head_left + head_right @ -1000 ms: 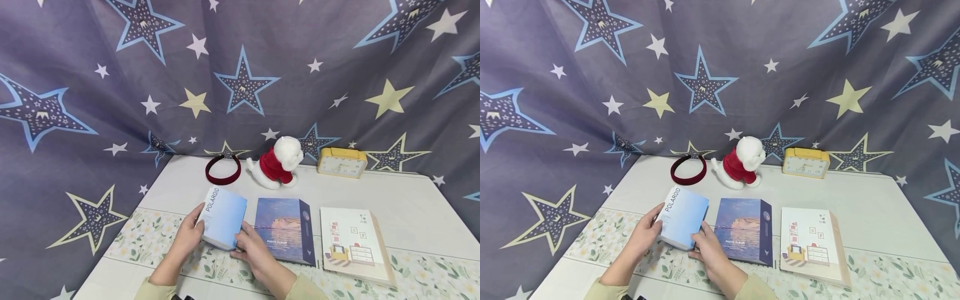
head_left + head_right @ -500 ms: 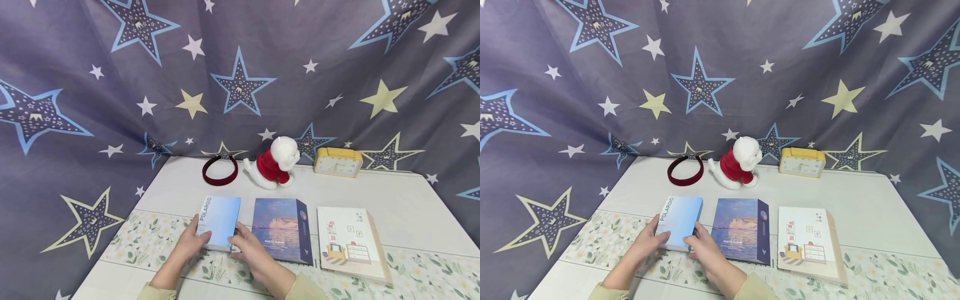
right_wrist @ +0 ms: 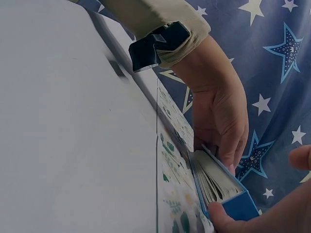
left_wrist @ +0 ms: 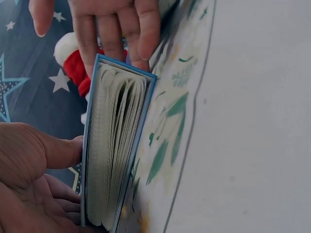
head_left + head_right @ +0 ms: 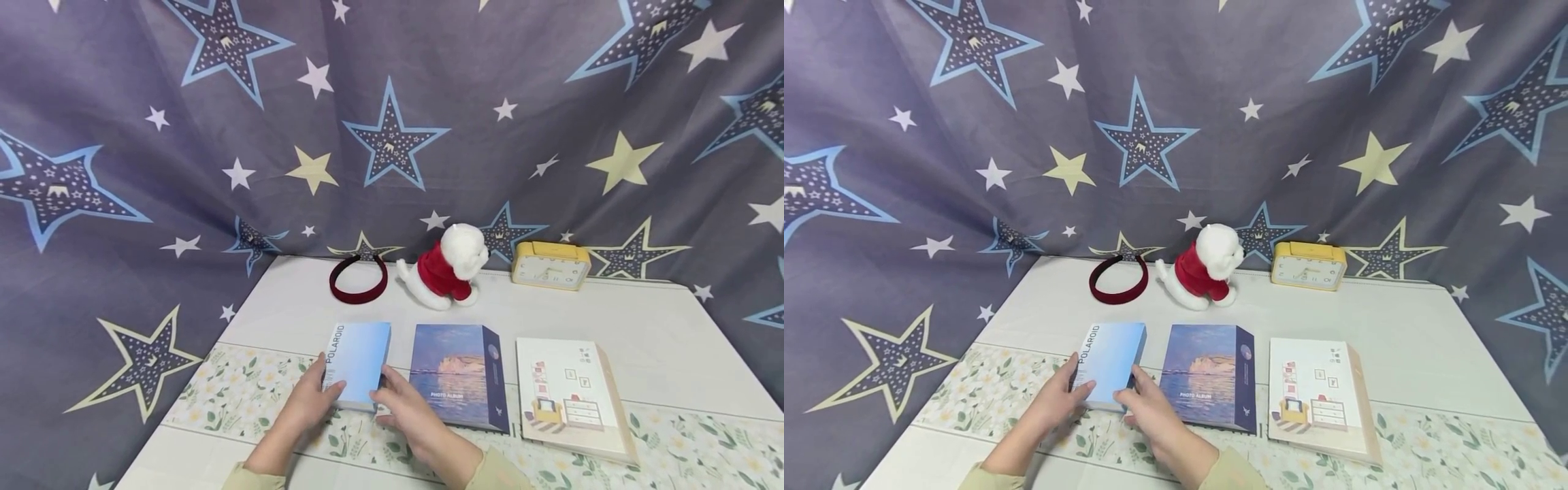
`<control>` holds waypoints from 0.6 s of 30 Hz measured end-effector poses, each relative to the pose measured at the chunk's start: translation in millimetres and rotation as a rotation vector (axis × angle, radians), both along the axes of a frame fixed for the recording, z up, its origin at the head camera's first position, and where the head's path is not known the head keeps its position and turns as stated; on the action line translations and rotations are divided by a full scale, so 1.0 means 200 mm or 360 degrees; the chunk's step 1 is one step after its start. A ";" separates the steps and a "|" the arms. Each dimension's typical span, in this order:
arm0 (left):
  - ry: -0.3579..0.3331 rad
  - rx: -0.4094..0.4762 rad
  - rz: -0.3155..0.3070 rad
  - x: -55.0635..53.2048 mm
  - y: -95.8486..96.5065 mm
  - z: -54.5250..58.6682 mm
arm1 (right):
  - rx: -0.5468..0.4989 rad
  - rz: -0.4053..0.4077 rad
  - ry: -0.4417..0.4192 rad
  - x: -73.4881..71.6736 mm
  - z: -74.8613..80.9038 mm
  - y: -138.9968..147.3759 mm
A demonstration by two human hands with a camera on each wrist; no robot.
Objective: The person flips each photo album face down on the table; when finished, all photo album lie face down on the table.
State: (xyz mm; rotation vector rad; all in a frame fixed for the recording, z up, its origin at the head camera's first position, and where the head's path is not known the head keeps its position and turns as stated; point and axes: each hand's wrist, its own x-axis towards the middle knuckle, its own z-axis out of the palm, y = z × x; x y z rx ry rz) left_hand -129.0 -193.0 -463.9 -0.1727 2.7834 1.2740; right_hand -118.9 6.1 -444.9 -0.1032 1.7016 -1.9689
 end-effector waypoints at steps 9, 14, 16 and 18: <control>0.0138 -0.0399 -0.0054 0.01 0.02 0.05 | 0.0124 0.0106 0.0106 0.06 0.08 0.08; 0.0290 -0.0521 -0.0106 0.01 0.06 0.12 | 0.0152 0.0176 0.0231 0.06 0.15 0.23; 0.0351 -0.0545 -0.0131 0.00 0.07 0.14 | 0.0163 0.0184 0.0308 0.06 0.17 0.30; 0.0398 -0.0559 -0.0163 -0.01 0.08 0.15 | 0.0178 0.0186 0.0376 0.05 0.18 0.36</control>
